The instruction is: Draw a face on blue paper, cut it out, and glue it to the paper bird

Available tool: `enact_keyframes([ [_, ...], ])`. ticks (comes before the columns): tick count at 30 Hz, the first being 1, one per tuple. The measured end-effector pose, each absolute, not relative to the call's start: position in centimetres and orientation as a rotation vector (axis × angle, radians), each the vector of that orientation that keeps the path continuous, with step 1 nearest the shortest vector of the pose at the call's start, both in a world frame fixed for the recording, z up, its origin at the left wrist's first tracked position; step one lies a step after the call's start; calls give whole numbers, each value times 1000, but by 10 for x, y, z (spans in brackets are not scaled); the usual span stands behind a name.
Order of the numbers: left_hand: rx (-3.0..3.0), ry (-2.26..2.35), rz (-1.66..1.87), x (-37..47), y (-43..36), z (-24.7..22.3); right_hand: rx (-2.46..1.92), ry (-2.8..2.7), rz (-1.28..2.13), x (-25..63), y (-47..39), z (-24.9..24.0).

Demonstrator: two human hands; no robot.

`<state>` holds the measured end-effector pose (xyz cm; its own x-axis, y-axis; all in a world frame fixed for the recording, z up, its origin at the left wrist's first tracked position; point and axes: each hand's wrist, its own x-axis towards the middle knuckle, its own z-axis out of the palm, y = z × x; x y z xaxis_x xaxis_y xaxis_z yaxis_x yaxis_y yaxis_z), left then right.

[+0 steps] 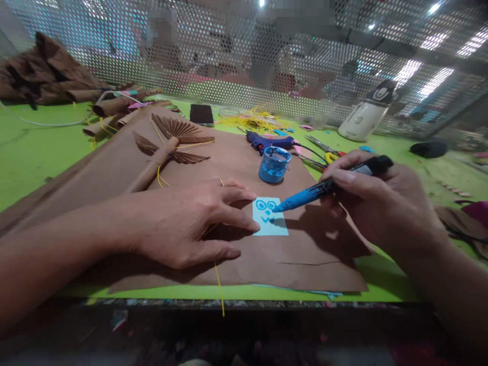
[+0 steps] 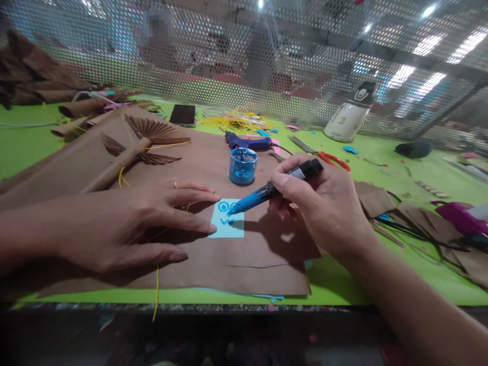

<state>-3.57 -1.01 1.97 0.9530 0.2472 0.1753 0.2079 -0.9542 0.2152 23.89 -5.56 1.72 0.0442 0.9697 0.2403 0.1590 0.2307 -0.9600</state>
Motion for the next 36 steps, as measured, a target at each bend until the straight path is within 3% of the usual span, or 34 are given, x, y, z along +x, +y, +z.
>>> enact_keyframes([
  [36,2910,371,268,-37,-10,18,-1259,-1635,868,232,-57,16],
])
